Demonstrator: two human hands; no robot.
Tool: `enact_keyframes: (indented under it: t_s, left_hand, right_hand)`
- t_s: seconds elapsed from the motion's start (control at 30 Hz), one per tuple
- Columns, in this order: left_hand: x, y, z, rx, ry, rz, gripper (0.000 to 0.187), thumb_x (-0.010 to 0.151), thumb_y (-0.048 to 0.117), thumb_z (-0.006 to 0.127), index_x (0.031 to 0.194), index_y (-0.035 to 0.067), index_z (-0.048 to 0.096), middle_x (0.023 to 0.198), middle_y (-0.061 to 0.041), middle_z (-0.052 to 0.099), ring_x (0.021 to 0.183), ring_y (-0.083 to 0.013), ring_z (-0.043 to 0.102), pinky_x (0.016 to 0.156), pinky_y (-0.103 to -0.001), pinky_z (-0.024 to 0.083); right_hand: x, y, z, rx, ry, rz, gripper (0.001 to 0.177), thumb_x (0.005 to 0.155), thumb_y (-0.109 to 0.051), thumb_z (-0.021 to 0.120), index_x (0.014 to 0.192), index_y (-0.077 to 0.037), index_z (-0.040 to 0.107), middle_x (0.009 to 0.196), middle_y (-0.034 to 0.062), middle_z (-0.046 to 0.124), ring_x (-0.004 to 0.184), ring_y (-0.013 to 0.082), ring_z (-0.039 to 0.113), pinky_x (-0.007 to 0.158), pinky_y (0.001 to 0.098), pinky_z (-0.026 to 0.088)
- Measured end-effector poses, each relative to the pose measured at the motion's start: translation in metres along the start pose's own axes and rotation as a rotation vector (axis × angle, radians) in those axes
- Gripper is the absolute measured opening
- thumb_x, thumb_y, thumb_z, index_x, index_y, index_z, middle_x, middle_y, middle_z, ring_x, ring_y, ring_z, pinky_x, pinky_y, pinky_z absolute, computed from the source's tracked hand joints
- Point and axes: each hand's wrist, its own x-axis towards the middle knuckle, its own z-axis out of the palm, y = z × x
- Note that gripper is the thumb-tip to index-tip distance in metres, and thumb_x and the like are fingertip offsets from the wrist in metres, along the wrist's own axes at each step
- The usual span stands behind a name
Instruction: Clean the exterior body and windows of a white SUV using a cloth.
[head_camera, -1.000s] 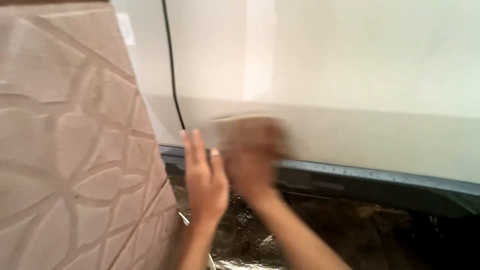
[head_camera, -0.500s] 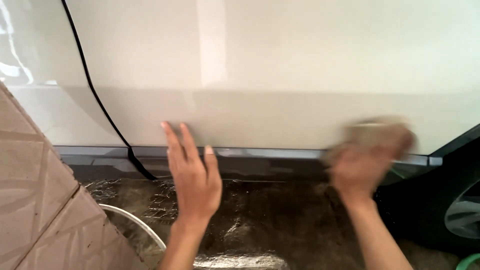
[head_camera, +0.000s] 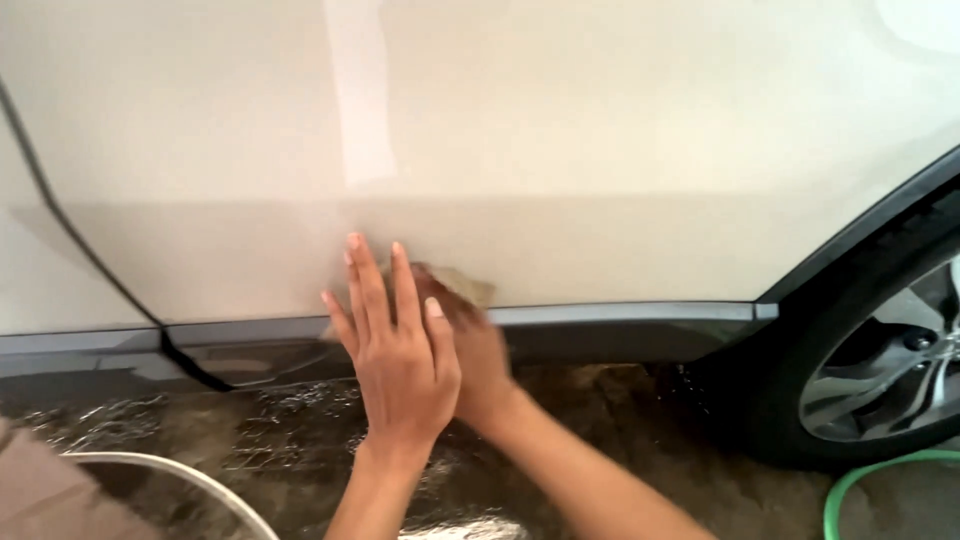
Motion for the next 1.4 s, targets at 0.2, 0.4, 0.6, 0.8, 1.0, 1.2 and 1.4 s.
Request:
enact_keyframes:
  t_s: [0.2,0.4,0.6,0.8,1.0,1.2,1.4]
  left_hand:
    - [-0.017,0.054,0.049,-0.081,-0.057,0.143,0.060,0.106,0.022,0.040,0.160,-0.005,0.032,0.171,-0.022,0.012,0.160,-0.0349,0.012,0.129,-0.058,0.006]
    - [-0.034,0.115,0.084,-0.082,-0.148,0.270,0.060,0.104,0.022,0.041,0.157,-0.005,0.033,0.169,-0.023,0.020,0.157,-0.0350,0.019,0.127,-0.057,0.010]
    - [-0.031,0.172,0.111,-0.125,-0.173,0.280,0.058,0.104,0.020,0.039,0.156,-0.005,0.034,0.168,-0.023,0.022,0.157,-0.0362,0.021,0.127,-0.057,0.010]
    - [-0.026,0.212,0.116,-0.100,-0.159,0.313,0.060,0.104,0.021,0.039,0.157,-0.005,0.032,0.168,-0.023,0.022,0.157,-0.0354,0.021,0.126,-0.057,0.011]
    - [-0.004,0.255,0.099,-0.085,-0.176,0.352,0.061,0.103,0.022,0.042,0.157,-0.004,0.031,0.168,-0.021,0.022,0.156,-0.0340,0.022,0.125,-0.057,0.012]
    - [0.048,0.270,0.085,-0.097,-0.111,0.384,0.058,0.104,0.022,0.043,0.156,-0.004,0.036,0.168,-0.021,0.023,0.157,-0.0346,0.022,0.126,-0.058,0.013]
    - [0.109,0.268,0.094,-0.145,0.054,0.384,0.054,0.104,0.015,0.043,0.155,-0.005,0.041,0.168,-0.022,0.029,0.159,-0.0360,0.027,0.130,-0.057,0.012]
  right_hand:
    - [-0.098,0.185,-0.088,-0.229,0.182,0.027,0.064,0.108,-0.040,0.044,0.162,-0.007,0.029,0.171,0.0175,0.018,0.162,0.0364,0.011,0.133,0.0522,0.012]
    - [-0.128,0.234,-0.127,-0.194,0.260,0.710,0.070,0.112,-0.037,0.034,0.168,-0.005,0.008,0.174,0.0238,0.000,0.162,0.0428,-0.003,0.132,0.0565,-0.002]
    - [-0.119,0.193,-0.077,0.067,0.295,0.415,0.068,0.113,-0.027,0.035,0.164,0.009,0.008,0.175,0.0255,0.001,0.164,0.0444,-0.001,0.133,0.0584,-0.001]
    - [-0.121,0.249,-0.142,-0.166,0.123,0.099,0.068,0.110,-0.031,0.043,0.164,0.001,0.018,0.172,0.0255,0.009,0.161,0.0416,0.004,0.131,0.0596,0.001]
    - [-0.086,0.356,-0.232,-0.265,0.386,0.334,0.073,0.115,-0.033,0.040,0.168,-0.001,0.004,0.174,0.0252,0.001,0.161,0.0417,-0.004,0.131,0.0598,-0.006]
    - [0.009,0.324,-0.231,-0.221,0.519,0.428,0.069,0.117,-0.033,0.045,0.167,-0.001,0.010,0.174,0.0229,0.004,0.163,0.0386,-0.001,0.135,0.0586,-0.006]
    - [0.007,0.279,-0.202,-0.017,0.247,-0.044,0.063,0.109,-0.028,0.050,0.162,-0.001,0.032,0.173,0.0213,0.022,0.165,0.0375,0.016,0.136,0.0600,0.009]
